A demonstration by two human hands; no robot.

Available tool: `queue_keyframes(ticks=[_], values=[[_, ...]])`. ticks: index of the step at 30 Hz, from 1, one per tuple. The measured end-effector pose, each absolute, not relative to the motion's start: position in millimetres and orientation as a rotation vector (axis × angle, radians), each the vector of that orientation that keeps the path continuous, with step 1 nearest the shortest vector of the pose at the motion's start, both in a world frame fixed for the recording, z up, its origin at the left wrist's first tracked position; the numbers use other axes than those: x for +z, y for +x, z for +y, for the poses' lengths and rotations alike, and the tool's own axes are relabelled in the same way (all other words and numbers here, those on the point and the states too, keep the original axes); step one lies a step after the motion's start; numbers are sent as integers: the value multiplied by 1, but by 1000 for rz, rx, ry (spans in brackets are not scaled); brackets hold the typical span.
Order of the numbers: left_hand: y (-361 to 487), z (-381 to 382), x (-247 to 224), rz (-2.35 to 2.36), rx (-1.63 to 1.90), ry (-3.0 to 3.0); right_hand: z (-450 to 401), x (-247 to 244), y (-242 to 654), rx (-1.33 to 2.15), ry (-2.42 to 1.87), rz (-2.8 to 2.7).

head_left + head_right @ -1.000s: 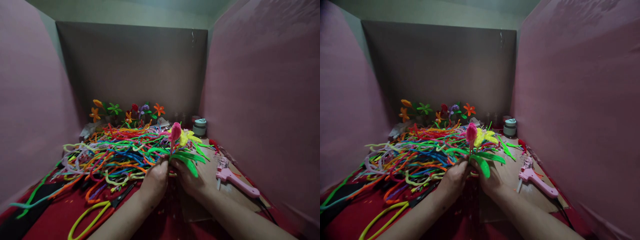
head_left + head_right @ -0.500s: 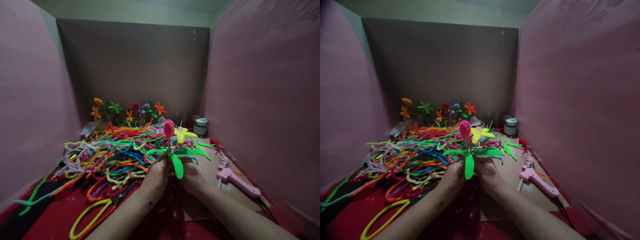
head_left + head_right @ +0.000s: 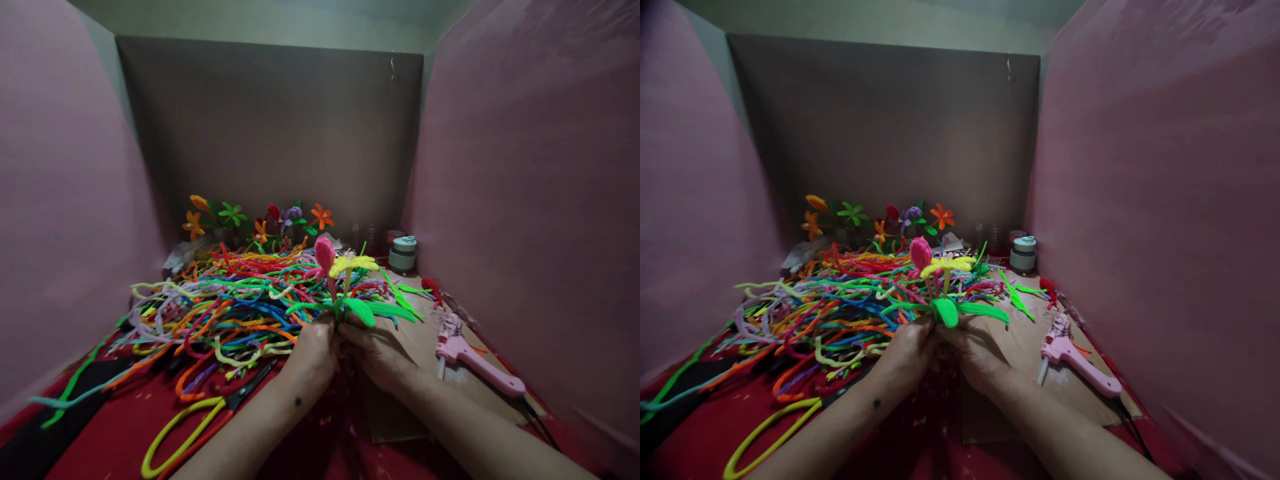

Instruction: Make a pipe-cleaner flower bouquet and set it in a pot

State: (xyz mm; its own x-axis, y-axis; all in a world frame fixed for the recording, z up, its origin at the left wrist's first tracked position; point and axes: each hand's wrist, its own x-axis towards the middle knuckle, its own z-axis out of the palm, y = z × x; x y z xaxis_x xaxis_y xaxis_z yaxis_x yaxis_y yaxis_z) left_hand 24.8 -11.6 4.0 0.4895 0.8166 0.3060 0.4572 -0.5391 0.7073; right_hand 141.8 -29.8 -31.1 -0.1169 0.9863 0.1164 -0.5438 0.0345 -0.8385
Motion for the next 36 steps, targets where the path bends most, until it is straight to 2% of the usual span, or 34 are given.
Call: queue_keyframes(ticks=[7, 17, 27, 36], values=[[28, -12, -4, 1156, 891, 2289, -36, -22, 136, 1425, -737, -916], [27, -16, 4, 987, 966, 2127, -36, -17, 137, 1409, -661, -885], [25, -13, -3, 1056, 1039, 2193, -40, -13, 139, 1353, -668, -1037], [26, -14, -3, 999, 977, 2255, -33, -21, 140, 1388, -697, -862]])
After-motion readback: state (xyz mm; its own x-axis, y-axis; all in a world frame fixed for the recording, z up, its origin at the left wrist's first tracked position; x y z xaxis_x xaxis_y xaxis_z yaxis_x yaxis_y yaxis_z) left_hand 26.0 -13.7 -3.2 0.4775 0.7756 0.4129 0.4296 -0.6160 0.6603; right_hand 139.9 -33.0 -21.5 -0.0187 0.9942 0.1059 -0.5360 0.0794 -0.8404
